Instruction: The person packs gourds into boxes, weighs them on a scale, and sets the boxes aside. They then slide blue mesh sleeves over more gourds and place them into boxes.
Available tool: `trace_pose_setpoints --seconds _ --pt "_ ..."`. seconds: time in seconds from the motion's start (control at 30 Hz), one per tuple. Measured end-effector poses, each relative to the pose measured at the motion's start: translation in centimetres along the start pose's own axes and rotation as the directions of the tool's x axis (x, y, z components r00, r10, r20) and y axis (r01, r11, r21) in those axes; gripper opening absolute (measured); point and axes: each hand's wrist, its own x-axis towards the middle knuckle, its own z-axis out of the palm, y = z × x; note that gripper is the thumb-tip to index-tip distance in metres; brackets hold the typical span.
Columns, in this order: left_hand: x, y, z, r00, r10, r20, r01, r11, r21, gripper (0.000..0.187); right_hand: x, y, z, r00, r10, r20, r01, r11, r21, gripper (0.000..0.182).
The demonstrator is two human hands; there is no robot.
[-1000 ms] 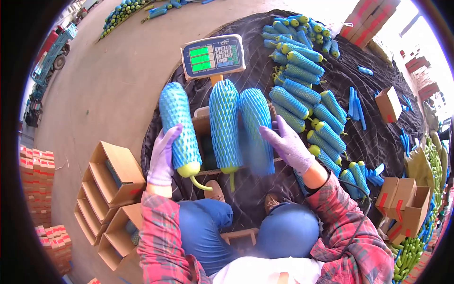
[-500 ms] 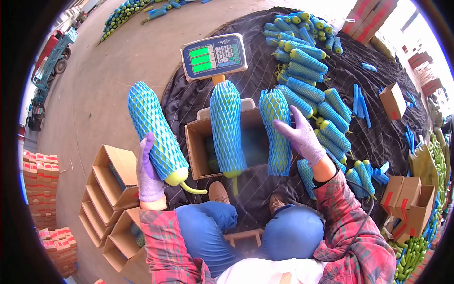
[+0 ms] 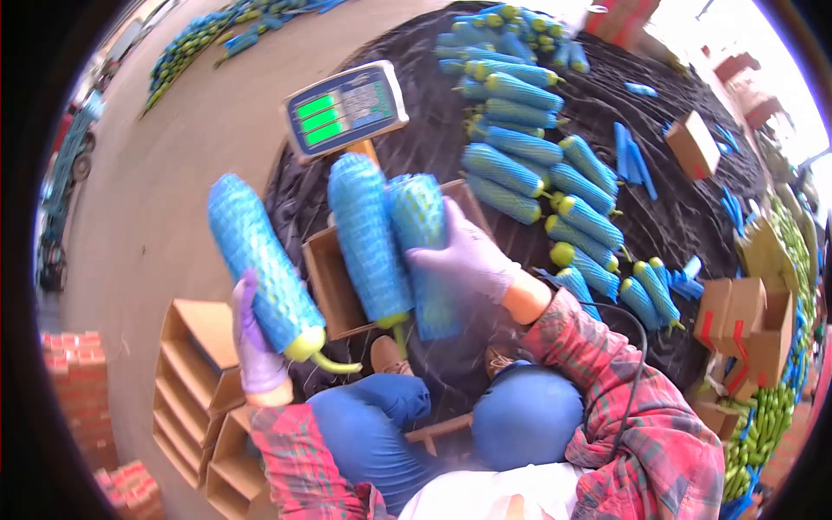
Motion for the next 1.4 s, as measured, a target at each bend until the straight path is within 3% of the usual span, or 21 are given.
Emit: trace_pose_setpoints --seconds 0.03,0.13,0.27,0.33,0.43,0.6,0.67,0.73,0.8,0.9,1.03,1.17,1.3,1.4 --pt "-0.1 0.3 0.1 0.999 -0.03 0.024 0.029 0.999 0.033 0.062 0.3 0.2 -0.4 0.997 -0.059 0.047 0.059 0.998 0.006 0.1" --pt "-0.2 0.3 0.8 0.999 0.006 0.032 -0.009 0.995 0.102 0.064 0.1 0.2 -1.4 0.999 0.026 0.041 -0.03 0.994 0.102 0.104" --pt "0.1 -0.5 0.6 0.999 0.021 0.028 -0.025 0.991 0.13 0.062 -0.2 1.1 -1.6 0.999 0.035 0.008 -0.036 0.996 0.087 0.107" --pt "0.3 -0.2 0.7 0.999 -0.002 0.034 -0.002 0.992 0.128 0.06 -0.8 0.1 -2.4 0.993 0.093 0.074 -0.101 0.988 0.115 0.103" --pt "0.5 -0.5 0.4 1.0 0.006 0.013 -0.008 0.994 0.111 0.058 -1.0 0.6 -2.6 0.996 0.08 -0.041 -0.085 0.988 -0.131 0.092" --pt "0.1 -0.4 1.4 1.0 0.03 0.007 -0.031 0.995 0.099 0.057 -2.2 -0.1 -4.6 0.991 -0.018 -0.131 -0.004 0.986 -0.168 0.073" --pt "0.2 0.1 0.8 0.996 -0.034 0.081 0.02 0.986 0.164 0.059 -2.5 -0.4 -5.4 0.994 0.018 -0.11 -0.038 0.983 -0.181 0.074" --pt "0.4 -0.1 0.5 0.996 -0.071 0.057 0.066 0.994 0.082 0.06 -2.9 -1.6 -6.0 0.986 0.106 -0.129 -0.126 0.979 -0.159 0.078" --pt "0.2 -0.2 0.6 0.997 -0.072 0.015 0.071 0.995 0.067 0.061 -2.5 -0.7 -5.4 0.976 0.14 -0.168 -0.152 0.987 -0.06 0.088" --pt "0.4 -0.1 0.3 0.996 -0.081 0.047 0.078 0.995 0.068 0.063 -2.2 0.5 -5.0 0.985 0.141 -0.098 -0.123 0.978 0.171 0.105" --pt "0.5 -0.2 0.4 0.995 -0.092 0.048 0.089 0.994 0.064 0.066 -1.7 1.8 -3.3 0.984 0.109 -0.143 -0.085 0.983 0.165 0.114" --pt "0.4 -0.3 0.4 0.995 -0.093 0.029 0.09 0.993 0.07 0.066 -1.9 0.6 -2.7 0.99 0.088 -0.109 -0.048 0.944 0.328 0.118" --pt "0.7 -0.3 0.3 0.992 -0.117 0.037 0.115 0.991 0.063 0.067 -1.7 0.1 -1.7 0.968 0.243 0.069 -0.246 0.844 0.476 0.124" --pt "0.4 -0.5 1.7 0.998 -0.068 -0.001 0.068 0.994 0.083 0.063 -0.6 2.7 1.1 0.975 0.207 0.083 -0.215 0.777 0.592 0.097"
